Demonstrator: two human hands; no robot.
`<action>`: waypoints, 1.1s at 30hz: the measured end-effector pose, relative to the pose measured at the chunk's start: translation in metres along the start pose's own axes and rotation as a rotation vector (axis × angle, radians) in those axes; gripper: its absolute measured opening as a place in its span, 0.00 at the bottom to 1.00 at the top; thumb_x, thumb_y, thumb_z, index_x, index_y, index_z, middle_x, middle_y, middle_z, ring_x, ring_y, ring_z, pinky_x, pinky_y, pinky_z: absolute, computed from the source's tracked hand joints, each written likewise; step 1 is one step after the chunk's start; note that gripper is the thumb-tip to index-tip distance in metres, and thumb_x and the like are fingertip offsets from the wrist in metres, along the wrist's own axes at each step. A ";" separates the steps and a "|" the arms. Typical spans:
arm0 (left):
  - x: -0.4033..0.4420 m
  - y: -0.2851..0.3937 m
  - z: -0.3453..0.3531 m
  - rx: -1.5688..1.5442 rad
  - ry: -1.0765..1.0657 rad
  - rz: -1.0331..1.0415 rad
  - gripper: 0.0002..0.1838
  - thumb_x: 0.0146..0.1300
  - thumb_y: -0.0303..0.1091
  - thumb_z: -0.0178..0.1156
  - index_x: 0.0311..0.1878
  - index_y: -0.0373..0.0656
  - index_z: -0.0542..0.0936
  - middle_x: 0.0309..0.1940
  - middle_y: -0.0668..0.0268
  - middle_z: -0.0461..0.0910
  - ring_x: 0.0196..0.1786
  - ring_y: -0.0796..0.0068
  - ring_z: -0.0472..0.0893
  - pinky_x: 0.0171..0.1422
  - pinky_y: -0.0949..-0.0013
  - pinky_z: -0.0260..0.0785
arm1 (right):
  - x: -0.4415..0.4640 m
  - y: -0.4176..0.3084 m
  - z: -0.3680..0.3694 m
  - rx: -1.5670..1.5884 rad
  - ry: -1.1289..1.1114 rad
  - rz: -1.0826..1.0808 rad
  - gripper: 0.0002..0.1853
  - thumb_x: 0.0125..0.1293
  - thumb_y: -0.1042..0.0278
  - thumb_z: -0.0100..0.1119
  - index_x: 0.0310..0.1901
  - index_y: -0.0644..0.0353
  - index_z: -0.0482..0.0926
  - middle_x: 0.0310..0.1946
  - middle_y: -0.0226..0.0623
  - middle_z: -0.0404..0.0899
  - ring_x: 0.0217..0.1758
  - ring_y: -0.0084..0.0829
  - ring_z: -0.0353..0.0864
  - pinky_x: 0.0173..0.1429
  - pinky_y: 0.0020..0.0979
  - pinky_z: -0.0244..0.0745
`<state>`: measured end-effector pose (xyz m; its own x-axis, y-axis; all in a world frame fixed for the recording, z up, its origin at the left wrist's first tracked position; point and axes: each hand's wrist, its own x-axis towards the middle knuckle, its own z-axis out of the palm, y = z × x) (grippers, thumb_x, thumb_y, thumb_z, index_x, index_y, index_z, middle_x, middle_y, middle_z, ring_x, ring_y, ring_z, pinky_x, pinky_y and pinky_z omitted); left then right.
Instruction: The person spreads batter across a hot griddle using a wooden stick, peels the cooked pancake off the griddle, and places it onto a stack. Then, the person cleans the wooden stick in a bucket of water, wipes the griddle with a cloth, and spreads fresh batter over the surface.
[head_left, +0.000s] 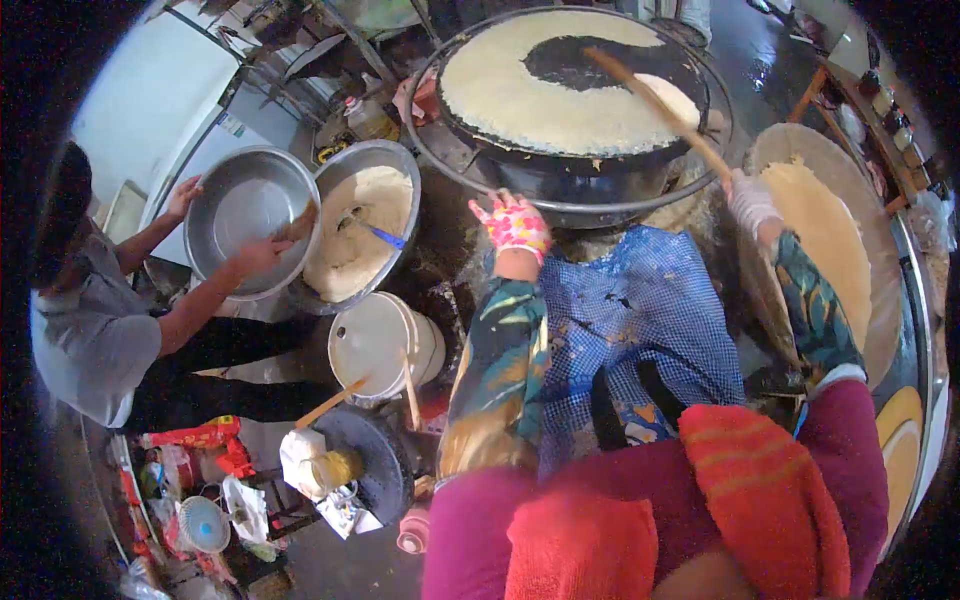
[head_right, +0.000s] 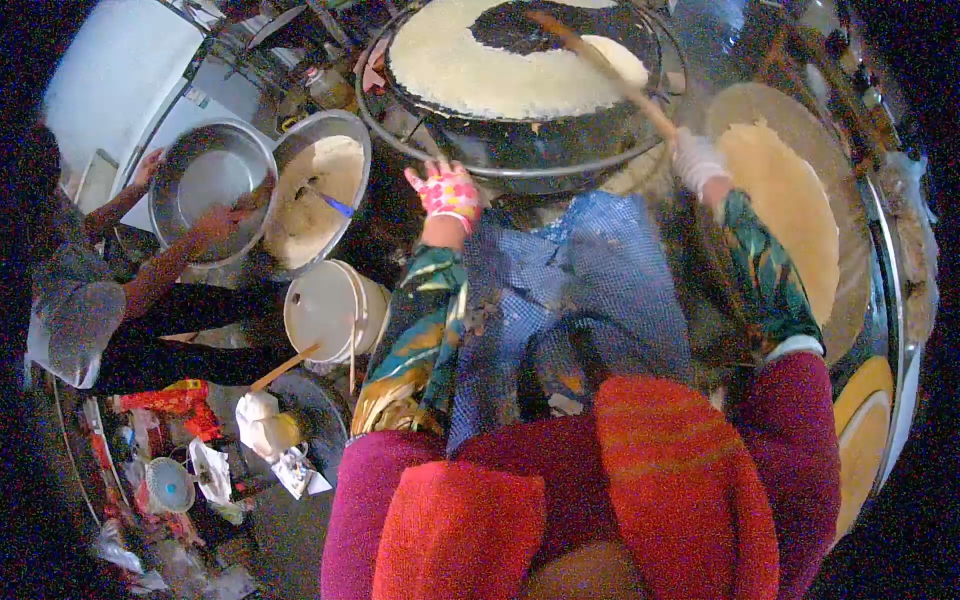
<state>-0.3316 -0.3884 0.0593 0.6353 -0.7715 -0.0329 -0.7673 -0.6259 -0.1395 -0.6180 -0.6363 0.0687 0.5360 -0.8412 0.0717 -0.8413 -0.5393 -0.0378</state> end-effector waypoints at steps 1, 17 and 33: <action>-0.002 0.012 -0.002 -0.038 0.060 0.057 0.26 0.61 0.40 0.44 0.61 0.40 0.69 0.66 0.55 0.61 0.70 0.57 0.56 0.70 0.35 0.29 | -0.005 -0.010 -0.010 -0.059 -0.054 -0.054 0.12 0.63 0.59 0.47 0.37 0.59 0.72 0.32 0.54 0.79 0.37 0.54 0.78 0.40 0.49 0.72; -0.015 0.053 0.036 0.009 0.256 0.298 0.24 0.63 0.31 0.38 0.62 0.33 0.65 0.63 0.51 0.64 0.69 0.54 0.59 0.72 0.39 0.30 | 0.008 0.004 0.003 0.076 -0.001 0.148 0.13 0.65 0.57 0.47 0.40 0.58 0.70 0.31 0.54 0.79 0.35 0.54 0.78 0.38 0.50 0.71; 0.000 0.021 0.039 -0.092 0.255 0.137 0.24 0.61 0.32 0.41 0.59 0.33 0.68 0.63 0.52 0.65 0.68 0.55 0.60 0.71 0.37 0.28 | 0.028 0.027 0.050 -0.109 -0.073 -0.146 0.13 0.66 0.56 0.44 0.38 0.57 0.70 0.28 0.52 0.78 0.33 0.54 0.78 0.38 0.51 0.71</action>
<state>-0.3443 -0.3975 0.0178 0.4921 -0.8459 0.2056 -0.8565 -0.5127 -0.0599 -0.6222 -0.6758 0.0203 0.6531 -0.7572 -0.0045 -0.7548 -0.6515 0.0760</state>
